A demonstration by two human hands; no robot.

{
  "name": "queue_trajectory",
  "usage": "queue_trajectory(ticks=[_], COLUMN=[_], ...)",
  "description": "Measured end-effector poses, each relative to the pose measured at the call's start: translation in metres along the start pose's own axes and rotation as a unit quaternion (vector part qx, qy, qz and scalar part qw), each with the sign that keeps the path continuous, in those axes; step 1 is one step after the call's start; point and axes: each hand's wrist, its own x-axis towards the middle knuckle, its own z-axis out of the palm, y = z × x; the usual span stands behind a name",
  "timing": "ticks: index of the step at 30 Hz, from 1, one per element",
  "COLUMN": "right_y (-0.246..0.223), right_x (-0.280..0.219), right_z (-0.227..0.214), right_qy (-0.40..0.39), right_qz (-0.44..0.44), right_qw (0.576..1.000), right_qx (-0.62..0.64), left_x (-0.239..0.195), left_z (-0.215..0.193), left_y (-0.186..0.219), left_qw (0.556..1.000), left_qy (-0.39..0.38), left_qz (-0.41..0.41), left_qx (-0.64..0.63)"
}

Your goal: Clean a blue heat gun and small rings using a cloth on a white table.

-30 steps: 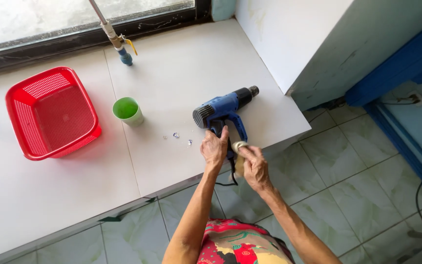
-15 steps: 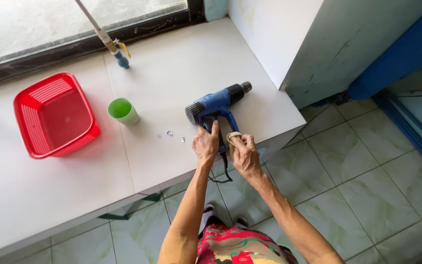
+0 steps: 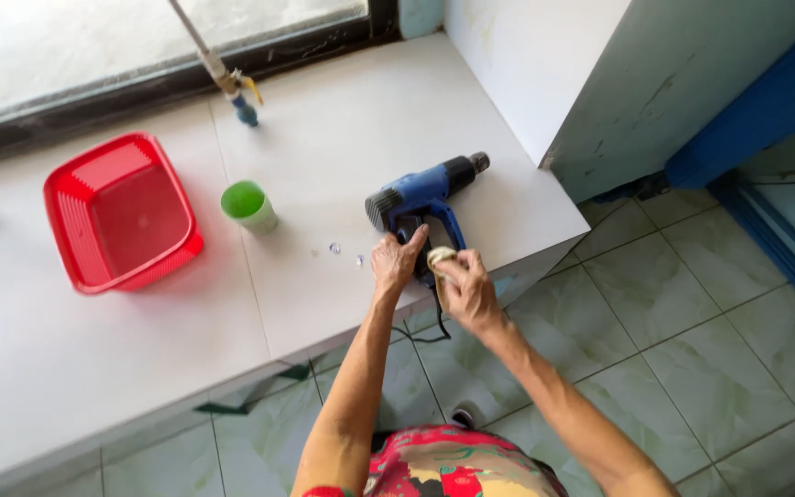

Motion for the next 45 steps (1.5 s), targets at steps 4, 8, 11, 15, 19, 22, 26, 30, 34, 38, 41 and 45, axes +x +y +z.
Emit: queue_trajectory(ticks=[4,8,11,15,19,22,26,30,34,38,41,45], right_y=[-0.021,0.020,0.030,-0.003,0.013,0.023,-0.008,-0.039,-0.065,-0.087,-0.097,-0.103], right_x=[-0.017,-0.033,-0.030,-0.015,-0.023,-0.022,-0.006,0.008,0.025,0.033,0.034,0.039], right_z=[-0.018,-0.017,-0.019,0.006,0.009,-0.010,-0.041,-0.045,-0.042,-0.038,-0.036,-0.038], right_qy=[0.024,0.099,0.130,0.127,0.135,0.099,0.142,0.171,0.184,0.158,0.120,0.100], right_qz=[-0.005,0.139,0.212,0.266,0.299,0.271,0.232,0.116,0.038,0.020,-0.018,-0.074], right_qw=[1.000,0.985,0.966,0.946,0.896,0.841,0.874,0.941,0.974,0.982,0.989,0.992], right_qx=[0.002,0.007,0.066,0.133,0.299,0.459,0.403,0.266,0.130,0.102,0.080,0.027], left_x=[0.004,0.003,-0.001,-0.016,-0.003,0.010,0.014,0.008,0.012,0.019,0.022,0.018], left_z=[0.005,-0.003,0.000,-0.012,0.007,0.003,-0.004,-0.019,-0.022,-0.024,-0.023,-0.037], left_y=[-0.010,-0.008,0.004,0.025,0.002,-0.009,-0.010,0.010,0.016,0.017,0.012,0.021], left_qw=[1.000,0.999,0.998,0.993,0.996,0.997,0.948,0.871,0.856,0.835,0.831,0.841], left_qy=[-0.027,-0.042,-0.055,-0.090,-0.057,-0.032,-0.123,-0.191,-0.198,-0.236,-0.243,-0.255], left_qz=[-0.008,0.000,-0.014,-0.047,-0.051,-0.031,-0.118,-0.208,-0.264,-0.285,-0.299,-0.302], left_qx=[-0.005,0.002,-0.001,0.059,0.036,-0.061,-0.268,-0.402,-0.398,-0.408,-0.402,-0.369])
